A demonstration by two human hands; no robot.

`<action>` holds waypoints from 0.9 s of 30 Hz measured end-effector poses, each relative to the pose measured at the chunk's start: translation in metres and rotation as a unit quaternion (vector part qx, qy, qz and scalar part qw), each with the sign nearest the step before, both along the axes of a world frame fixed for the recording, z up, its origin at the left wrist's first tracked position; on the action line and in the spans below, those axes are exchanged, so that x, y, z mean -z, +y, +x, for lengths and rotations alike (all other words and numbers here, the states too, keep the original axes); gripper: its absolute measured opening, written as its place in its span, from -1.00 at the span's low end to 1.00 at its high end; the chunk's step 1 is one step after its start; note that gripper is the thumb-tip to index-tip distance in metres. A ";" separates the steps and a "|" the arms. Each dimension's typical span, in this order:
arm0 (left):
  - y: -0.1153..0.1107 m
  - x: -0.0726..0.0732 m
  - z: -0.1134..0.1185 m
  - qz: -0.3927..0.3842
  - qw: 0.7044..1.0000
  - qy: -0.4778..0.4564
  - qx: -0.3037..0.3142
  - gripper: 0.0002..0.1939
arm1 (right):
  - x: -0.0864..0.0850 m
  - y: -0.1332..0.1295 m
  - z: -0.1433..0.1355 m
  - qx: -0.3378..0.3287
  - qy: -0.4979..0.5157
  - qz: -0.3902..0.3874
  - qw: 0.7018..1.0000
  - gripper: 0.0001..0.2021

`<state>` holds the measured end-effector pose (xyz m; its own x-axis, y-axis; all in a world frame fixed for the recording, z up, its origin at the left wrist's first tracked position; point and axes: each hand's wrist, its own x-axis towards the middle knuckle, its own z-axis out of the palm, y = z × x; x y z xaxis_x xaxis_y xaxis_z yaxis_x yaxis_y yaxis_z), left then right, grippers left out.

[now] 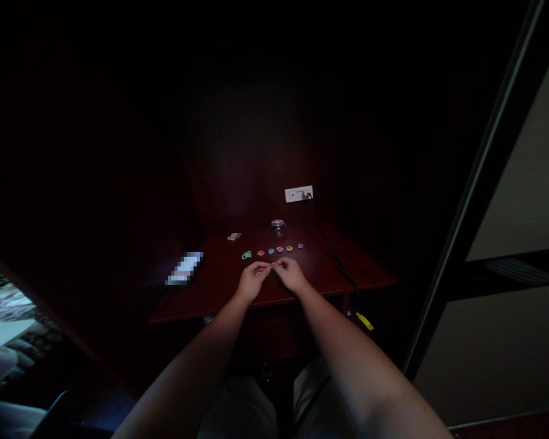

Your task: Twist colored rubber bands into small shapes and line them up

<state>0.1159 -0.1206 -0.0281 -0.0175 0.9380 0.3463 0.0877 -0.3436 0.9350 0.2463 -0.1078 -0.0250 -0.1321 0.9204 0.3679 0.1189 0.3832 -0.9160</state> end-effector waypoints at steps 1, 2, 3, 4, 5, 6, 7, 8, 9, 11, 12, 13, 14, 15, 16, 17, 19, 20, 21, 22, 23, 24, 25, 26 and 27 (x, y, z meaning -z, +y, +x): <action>0.000 0.000 0.000 0.001 1.000 -0.001 0.000 -0.87 | -0.001 -0.001 0.000 -0.001 -0.008 0.007 1.000 -0.78; 0.000 0.000 0.000 0.002 1.000 -0.002 -0.001 -0.88 | -0.001 -0.001 0.000 -0.001 -0.016 0.014 1.000 -0.78; -0.001 -0.001 0.000 0.003 1.000 -0.003 -0.001 -0.88 | -0.002 -0.002 0.000 0.000 -0.025 0.021 0.999 -0.78; -0.001 -0.001 0.000 0.004 1.000 -0.004 -0.001 -0.88 | -0.002 -0.002 0.000 0.002 -0.032 0.027 0.999 -0.78; -0.002 -0.002 0.001 0.004 1.000 -0.005 -0.001 -0.88 | -0.002 -0.002 0.000 0.004 -0.037 0.031 0.999 -0.79; -0.002 -0.002 0.001 0.003 1.000 -0.005 -0.002 -0.88 | -0.002 -0.002 0.000 0.006 -0.041 0.032 0.999 -0.80; -0.002 -0.002 0.001 0.000 1.000 -0.006 -0.004 -0.87 | -0.002 -0.003 0.000 0.006 -0.042 0.032 0.999 -0.81; -0.003 -0.003 0.001 -0.003 1.000 -0.009 -0.007 -0.86 | -0.001 -0.003 0.000 0.006 -0.043 0.030 0.999 -0.82; -0.003 -0.003 0.001 -0.007 1.000 -0.013 -0.011 -0.86 | -0.001 -0.003 0.000 0.006 -0.042 0.027 0.999 -0.83; -0.003 -0.004 0.001 -0.016 0.999 -0.024 -0.022 -0.84 | 0.000 -0.002 0.000 0.004 -0.037 0.016 0.999 -0.83; -0.003 -0.004 0.001 -0.019 0.999 -0.030 -0.027 -0.83 | 0.000 -0.002 0.000 0.001 -0.033 0.010 0.999 -0.84; -0.003 -0.004 0.001 -0.023 0.999 -0.035 -0.030 -0.82 | 0.000 -0.002 -0.001 -0.002 -0.028 0.003 1.000 -0.84; -0.004 -0.004 0.002 -0.026 0.998 -0.038 -0.032 -0.80 | 0.001 -0.001 -0.001 -0.005 -0.024 -0.003 1.000 -0.84; -0.004 -0.004 0.002 -0.028 0.998 -0.038 -0.031 -0.79 | 0.001 -0.001 -0.001 -0.008 -0.020 -0.007 1.000 -0.84; -0.004 -0.004 0.002 -0.029 0.999 -0.035 -0.028 -0.79 | 0.002 -0.001 -0.001 -0.012 -0.018 -0.009 1.000 -0.84; -0.004 -0.004 0.003 -0.029 0.999 -0.030 -0.022 -0.79 | 0.002 0.000 0.000 -0.015 -0.019 -0.008 1.000 -0.84; -0.004 -0.004 0.003 -0.025 0.999 -0.020 -0.009 -0.81 | 0.002 0.000 0.000 -0.020 -0.023 -0.005 1.000 -0.83; -0.004 -0.004 0.003 -0.023 1.000 -0.016 -0.004 -0.83 | 0.002 0.001 0.000 -0.020 -0.026 -0.004 0.999 -0.82; -0.004 -0.004 0.004 -0.022 1.000 -0.013 0.001 -0.84 | 0.002 0.001 0.001 -0.020 -0.030 -0.002 0.999 -0.82; -0.003 -0.004 0.004 -0.022 1.000 -0.011 0.004 -0.86 | 0.002 0.001 0.001 -0.018 -0.033 0.000 0.999 -0.81; -0.003 -0.004 0.004 -0.024 1.000 -0.011 0.005 -0.87 | 0.002 0.001 0.001 -0.016 -0.035 0.002 0.999 -0.80; -0.003 -0.004 0.004 -0.027 1.000 -0.012 0.005 -0.87 | 0.002 0.001 0.001 -0.014 -0.035 0.003 0.999 -0.80; -0.003 -0.004 0.004 -0.031 0.999 -0.015 0.003 -0.87 | 0.002 0.002 0.000 -0.012 -0.031 0.001 0.999 -0.79; -0.003 -0.004 0.004 -0.035 0.999 -0.019 0.001 -0.86 | 0.003 0.003 0.000 -0.010 -0.024 -0.004 1.000 -0.79; -0.002 -0.004 0.004 -0.038 0.999 -0.023 -0.003 -0.85 | 0.003 0.004 0.000 -0.009 -0.014 -0.011 1.000 -0.80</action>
<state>0.1200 -0.1231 -0.0242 -0.0373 0.9615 0.2723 0.0450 -0.2706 0.9616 0.2463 -0.1042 -0.0280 -0.1588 0.9256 0.3435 0.1376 0.3652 -0.9207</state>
